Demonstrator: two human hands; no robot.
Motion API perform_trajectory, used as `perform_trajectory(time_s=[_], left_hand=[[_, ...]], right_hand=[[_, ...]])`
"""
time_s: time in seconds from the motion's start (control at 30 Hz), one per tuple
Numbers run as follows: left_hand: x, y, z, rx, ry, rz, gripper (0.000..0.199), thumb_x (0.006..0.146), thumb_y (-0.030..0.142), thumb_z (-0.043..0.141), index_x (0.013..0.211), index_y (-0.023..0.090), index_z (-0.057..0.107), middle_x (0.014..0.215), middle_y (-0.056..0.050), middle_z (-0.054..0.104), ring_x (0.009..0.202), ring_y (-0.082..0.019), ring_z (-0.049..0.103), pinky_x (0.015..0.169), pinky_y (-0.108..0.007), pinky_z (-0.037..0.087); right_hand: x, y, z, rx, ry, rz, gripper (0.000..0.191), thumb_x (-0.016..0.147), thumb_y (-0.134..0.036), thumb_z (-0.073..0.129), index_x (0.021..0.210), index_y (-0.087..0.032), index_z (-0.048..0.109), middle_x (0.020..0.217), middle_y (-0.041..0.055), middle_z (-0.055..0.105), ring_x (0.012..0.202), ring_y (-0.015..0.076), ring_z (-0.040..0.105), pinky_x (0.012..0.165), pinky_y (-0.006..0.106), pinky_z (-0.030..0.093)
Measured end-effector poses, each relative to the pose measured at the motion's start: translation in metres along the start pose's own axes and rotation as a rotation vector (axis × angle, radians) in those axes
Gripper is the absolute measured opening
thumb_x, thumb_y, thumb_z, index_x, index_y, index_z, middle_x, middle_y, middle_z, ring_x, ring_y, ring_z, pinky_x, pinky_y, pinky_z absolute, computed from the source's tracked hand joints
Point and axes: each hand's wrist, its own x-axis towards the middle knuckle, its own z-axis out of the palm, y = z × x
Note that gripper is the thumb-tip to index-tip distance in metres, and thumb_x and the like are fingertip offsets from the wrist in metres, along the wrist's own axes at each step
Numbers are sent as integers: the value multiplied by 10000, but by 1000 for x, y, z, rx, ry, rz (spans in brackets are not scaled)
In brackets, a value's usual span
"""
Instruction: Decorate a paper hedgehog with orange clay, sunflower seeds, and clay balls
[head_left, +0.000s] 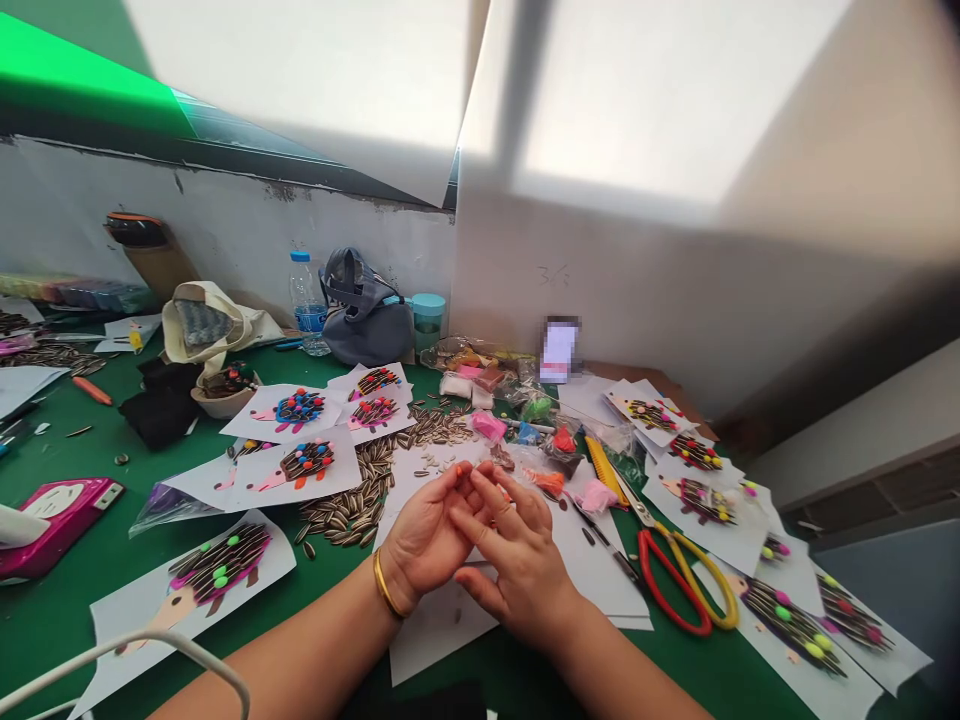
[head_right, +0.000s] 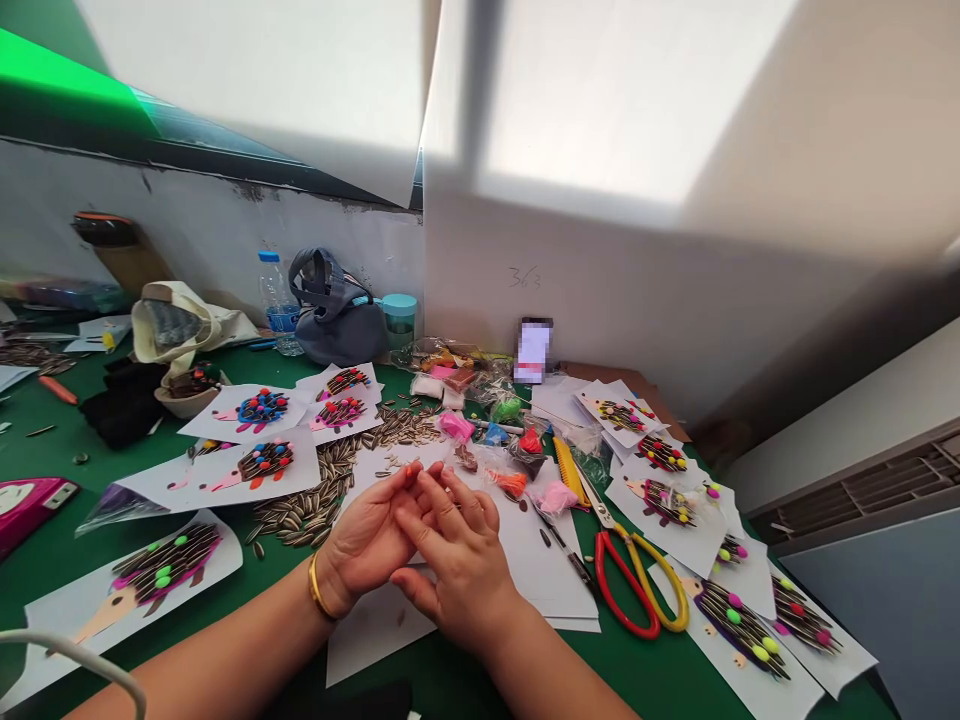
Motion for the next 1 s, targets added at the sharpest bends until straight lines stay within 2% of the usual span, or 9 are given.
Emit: perform_trajectory(time_s=[0.13,0.3,0.47,0.63,0.8,1.0], left_hand=[[0,1,0,-13,-24,14,178,947,189,481,903,140,646,1034,-97,702,1016,-190,664,943,-338,511],[0,-2,0,1,27,-29,170,945,208,494,909,144,648,998,-87,707,938,-173,682,895,-315,530],[1,-4,-2,-12,-23,-7,166,944,197,490,908,142,642,1032,-102,696,996,-183,667,935,-323,512],[1,-5,-1,-4,6,-31,165,944,199,489,914,155,645,992,-85,699,931,-163,679,880,-290,530],[0,-6,1,-1,4,-15,194,947,208,480,865,145,644,1014,-105,691,948,-176,670,880,-298,530],[-2,-11,4,25,20,-84,205,935,244,517,862,118,661,991,-106,687,937,-171,666,891,-267,524]], right_hand=[[0,1,0,25,44,4,415,858,-442,601,1258,-329,610,1540,42,331,1382,353,299,1070,539,293],[0,-1,1,29,-17,-20,484,856,-471,594,1311,-304,570,1536,65,340,1385,356,295,1056,536,310],[2,-1,-4,70,52,9,294,867,-365,586,1145,-322,672,1490,27,415,1353,330,352,1051,524,326],[4,-5,-6,60,49,-1,296,870,-312,584,1152,-279,666,1456,47,462,1346,315,367,1050,502,335],[6,-6,-4,115,145,45,137,870,-240,602,927,-299,712,1232,8,636,1197,254,497,987,444,392],[9,-9,-2,167,100,24,140,896,-233,583,979,-264,692,1111,20,690,1104,223,541,926,402,423]])
